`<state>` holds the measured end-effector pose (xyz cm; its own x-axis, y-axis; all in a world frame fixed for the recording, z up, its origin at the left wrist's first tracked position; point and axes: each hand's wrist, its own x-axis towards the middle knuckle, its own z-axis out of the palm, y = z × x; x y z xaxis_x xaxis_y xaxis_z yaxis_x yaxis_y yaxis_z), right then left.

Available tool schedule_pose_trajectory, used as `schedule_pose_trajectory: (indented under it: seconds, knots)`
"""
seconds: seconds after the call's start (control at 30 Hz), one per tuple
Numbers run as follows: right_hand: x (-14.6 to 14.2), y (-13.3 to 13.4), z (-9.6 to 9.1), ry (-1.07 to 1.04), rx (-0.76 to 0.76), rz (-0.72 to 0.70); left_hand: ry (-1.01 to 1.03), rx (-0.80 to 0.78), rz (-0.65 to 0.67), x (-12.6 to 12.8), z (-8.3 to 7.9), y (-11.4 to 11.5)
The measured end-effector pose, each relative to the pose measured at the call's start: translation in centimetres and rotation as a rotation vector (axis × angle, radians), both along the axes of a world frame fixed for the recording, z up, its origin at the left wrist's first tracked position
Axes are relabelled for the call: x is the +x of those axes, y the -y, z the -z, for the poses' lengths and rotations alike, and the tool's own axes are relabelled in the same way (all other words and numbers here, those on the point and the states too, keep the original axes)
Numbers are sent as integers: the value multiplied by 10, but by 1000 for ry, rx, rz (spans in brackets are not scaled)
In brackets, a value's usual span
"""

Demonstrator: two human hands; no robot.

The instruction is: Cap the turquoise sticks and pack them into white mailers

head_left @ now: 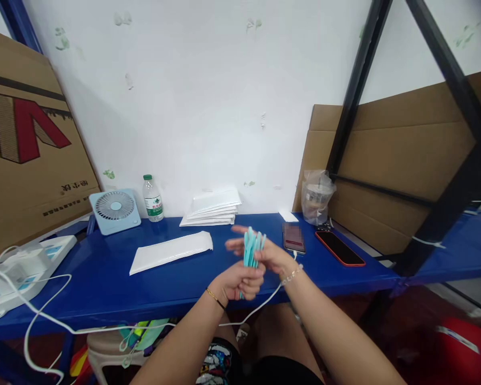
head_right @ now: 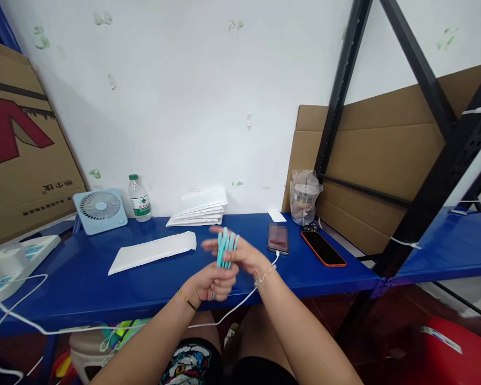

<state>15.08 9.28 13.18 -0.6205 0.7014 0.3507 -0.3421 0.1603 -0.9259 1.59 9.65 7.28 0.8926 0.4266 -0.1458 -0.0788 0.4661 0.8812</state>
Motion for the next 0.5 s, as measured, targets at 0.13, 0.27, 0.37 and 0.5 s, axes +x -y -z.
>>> schedule_pose_trajectory:
  seconds: [0.13, 0.27, 0.37, 0.5]
  knots:
    - [-16, 28, 25, 9, -132, -293, 88, -221, 324, 9, 17, 23]
    - [-16, 37, 20, -131, -189, -76, 84, -63, 312, 1, 1, 35]
    - [-1, 24, 9, -342, -185, 249, -260, 576, 8, -29, -20, 20]
    - [17, 0, 20, -229, -71, 703, -781, 1250, -603, -92, -28, -36]
